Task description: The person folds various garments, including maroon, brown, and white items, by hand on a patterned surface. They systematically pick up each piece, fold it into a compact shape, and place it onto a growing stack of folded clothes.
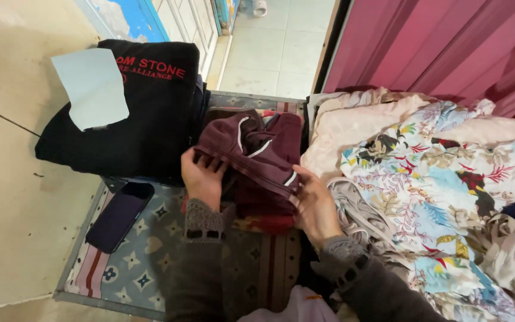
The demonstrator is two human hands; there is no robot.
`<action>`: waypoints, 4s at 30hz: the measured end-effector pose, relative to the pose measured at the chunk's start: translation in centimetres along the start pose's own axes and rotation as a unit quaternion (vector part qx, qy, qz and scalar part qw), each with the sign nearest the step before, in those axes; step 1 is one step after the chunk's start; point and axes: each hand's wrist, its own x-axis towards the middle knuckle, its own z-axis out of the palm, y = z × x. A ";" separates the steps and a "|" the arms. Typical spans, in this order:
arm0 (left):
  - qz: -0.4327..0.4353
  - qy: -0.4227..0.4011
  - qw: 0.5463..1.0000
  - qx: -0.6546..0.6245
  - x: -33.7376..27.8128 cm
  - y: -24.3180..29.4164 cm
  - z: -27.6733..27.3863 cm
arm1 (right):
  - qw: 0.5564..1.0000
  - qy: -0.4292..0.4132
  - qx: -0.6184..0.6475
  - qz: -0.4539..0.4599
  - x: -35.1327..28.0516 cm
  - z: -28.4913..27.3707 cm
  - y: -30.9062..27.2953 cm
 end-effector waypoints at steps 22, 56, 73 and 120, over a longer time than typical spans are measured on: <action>0.136 -0.009 0.839 0.527 17.3 1.4 0.2 | 0.994 0.015 -0.107 0.007 4.3 -4.0 5.4; 0.418 -0.132 0.517 0.736 -6.5 5.0 5.9 | 0.835 -0.092 -0.509 -0.185 17.8 -4.2 4.1; 0.204 -0.237 0.730 0.608 5.0 6.7 7.6 | 0.865 -0.104 -0.458 -0.175 18.0 -2.3 4.8; 0.076 -0.083 0.985 0.132 5.9 2.1 2.6 | 0.761 -0.243 -0.571 -0.190 27.3 9.4 0.5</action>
